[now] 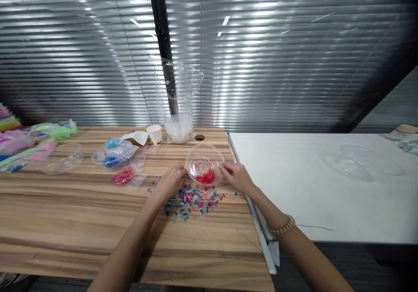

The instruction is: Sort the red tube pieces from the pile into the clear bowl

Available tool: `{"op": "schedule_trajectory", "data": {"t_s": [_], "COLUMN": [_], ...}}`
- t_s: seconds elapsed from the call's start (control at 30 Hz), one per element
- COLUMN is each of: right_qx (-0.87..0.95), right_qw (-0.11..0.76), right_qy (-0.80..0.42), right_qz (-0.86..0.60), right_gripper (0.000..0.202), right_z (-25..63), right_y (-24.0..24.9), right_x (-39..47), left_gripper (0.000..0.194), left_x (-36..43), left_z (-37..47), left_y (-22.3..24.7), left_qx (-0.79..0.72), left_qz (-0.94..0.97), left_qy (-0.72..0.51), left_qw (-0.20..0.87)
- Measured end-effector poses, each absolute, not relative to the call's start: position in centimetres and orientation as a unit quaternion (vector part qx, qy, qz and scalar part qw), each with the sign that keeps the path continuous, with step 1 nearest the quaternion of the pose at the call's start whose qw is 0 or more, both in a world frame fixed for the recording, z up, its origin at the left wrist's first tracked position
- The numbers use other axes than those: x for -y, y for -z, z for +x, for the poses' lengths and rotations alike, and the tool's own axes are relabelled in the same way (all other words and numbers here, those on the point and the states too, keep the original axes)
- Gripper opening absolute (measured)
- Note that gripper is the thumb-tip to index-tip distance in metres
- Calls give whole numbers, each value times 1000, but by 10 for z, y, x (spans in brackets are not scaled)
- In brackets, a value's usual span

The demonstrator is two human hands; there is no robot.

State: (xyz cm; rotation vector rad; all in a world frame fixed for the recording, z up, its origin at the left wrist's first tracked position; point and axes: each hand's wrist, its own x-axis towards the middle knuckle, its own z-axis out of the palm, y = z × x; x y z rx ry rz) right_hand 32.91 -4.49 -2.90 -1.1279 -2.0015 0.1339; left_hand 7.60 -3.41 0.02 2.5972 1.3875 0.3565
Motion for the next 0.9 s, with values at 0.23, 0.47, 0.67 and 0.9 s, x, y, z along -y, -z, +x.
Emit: {"op": "schedule_trajectory", "data": {"t_s": [0.23,0.47,0.67,0.9], "right_qx": [793,794,801,802], "right_qw": [408,408,399,396], "right_qy": [-53,-56,-57,-52], "right_qz": [-449,-448,-444,-444], "right_gripper": [29,27,28,30], "right_z": [328,329,329,329], "right_y": [28,29,28,26], "right_x": [46,46,45,46], "left_gripper": [21,21,21,20], "left_x": [33,34,33,33], "left_z": [75,75,75,76], "left_y": [1,1,3,3], "left_qx": [-463,-469,-472,-461], "left_qz": [876,873,870,877], "left_qy": [-110,-106,-115,-114], "left_qw": [80,83,87,76]}}
